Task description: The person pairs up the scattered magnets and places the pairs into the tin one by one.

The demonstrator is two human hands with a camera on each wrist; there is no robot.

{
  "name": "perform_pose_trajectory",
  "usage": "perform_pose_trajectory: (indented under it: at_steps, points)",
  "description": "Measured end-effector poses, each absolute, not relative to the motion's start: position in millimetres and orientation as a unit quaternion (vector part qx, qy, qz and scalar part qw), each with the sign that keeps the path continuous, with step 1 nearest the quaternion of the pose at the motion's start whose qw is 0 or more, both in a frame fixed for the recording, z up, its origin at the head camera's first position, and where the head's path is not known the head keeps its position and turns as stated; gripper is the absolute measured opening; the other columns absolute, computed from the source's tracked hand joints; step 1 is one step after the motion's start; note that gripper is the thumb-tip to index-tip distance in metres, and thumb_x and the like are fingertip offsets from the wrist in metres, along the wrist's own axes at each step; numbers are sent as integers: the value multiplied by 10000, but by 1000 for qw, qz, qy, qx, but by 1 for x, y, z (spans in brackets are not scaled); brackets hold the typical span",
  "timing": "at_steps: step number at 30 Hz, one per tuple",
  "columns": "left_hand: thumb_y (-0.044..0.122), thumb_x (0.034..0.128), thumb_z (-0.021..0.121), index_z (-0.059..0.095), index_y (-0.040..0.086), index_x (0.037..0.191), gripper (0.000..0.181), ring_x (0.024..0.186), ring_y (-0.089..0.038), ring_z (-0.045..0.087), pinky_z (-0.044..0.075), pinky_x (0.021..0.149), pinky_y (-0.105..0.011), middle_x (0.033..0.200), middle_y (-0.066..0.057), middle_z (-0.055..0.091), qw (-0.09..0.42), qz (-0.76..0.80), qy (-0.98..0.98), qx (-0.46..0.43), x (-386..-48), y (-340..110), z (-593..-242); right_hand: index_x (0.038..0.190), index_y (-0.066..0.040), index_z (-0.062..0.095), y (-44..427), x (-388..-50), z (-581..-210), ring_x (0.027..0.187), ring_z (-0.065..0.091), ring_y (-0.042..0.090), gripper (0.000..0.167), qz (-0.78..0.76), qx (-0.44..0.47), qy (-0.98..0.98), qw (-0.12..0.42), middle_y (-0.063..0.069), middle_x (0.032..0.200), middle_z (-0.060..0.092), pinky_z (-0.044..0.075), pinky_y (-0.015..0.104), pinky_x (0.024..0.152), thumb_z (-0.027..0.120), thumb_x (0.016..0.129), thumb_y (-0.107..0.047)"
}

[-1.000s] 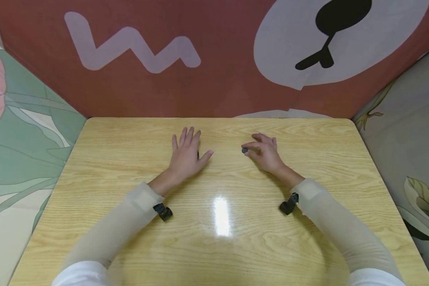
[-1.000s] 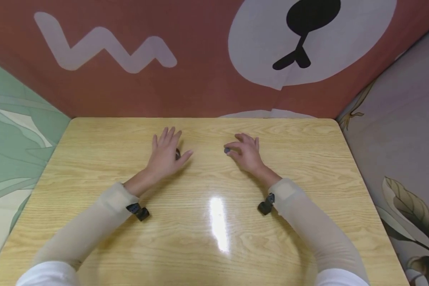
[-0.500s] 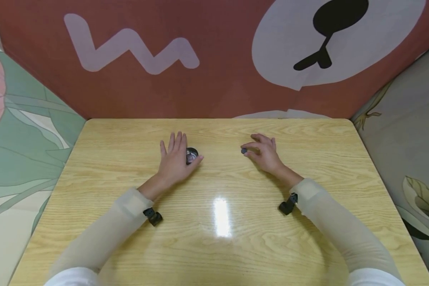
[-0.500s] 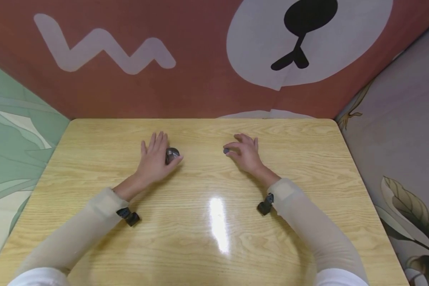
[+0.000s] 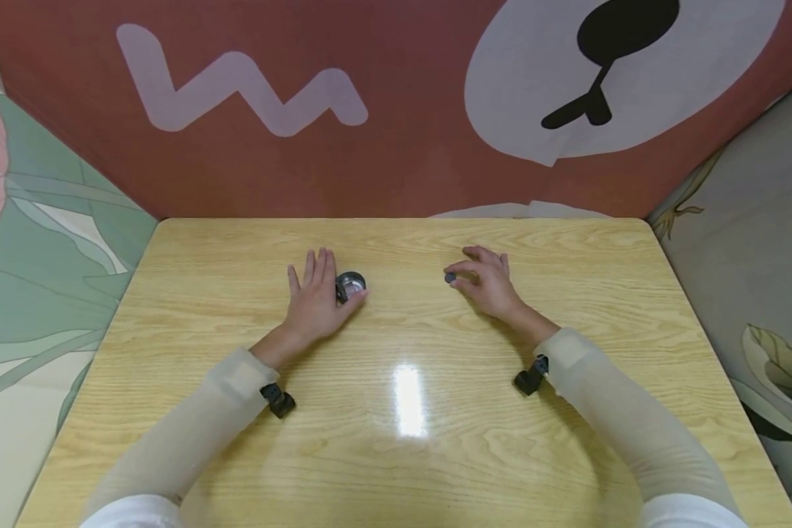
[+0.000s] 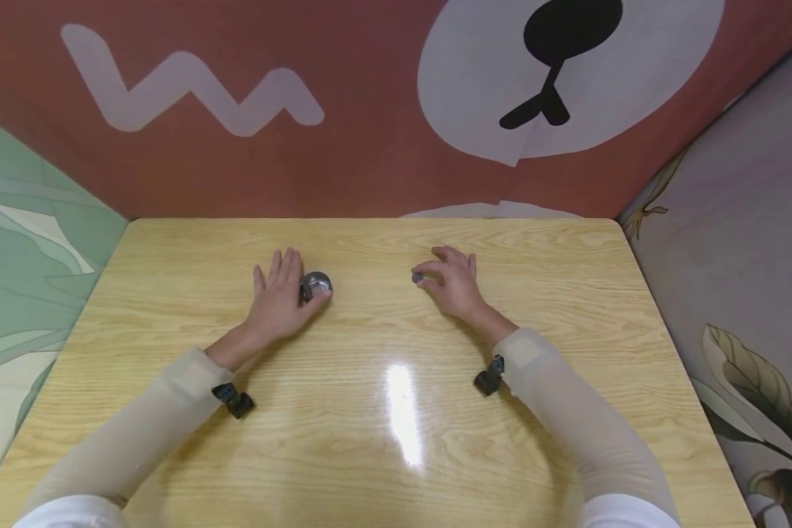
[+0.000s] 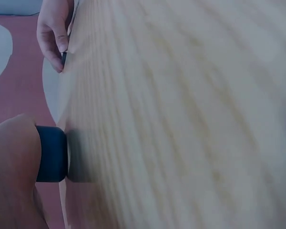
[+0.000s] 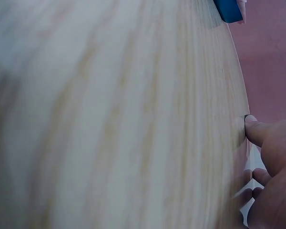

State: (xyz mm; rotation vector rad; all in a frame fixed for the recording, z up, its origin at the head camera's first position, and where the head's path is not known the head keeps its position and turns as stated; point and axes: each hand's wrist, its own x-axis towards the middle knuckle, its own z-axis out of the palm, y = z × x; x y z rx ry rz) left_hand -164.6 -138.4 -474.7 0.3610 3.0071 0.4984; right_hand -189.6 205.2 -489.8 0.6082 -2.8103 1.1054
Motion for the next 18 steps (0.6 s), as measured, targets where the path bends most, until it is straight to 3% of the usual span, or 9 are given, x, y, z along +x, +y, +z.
perform_pose_trajectory:
  at_steps: [18]
  points:
    - [645,1014,422,37,-39,1612,987,1560,-351,-68,-114,1184,-612,1687,-220,21,52,178,975,126,-166,-139,-479,1114,-115,770,204,-189,-488,1448,310,425,193,360,184,-914,19,243,1485,467,-58,722,1136,763,923,-141]
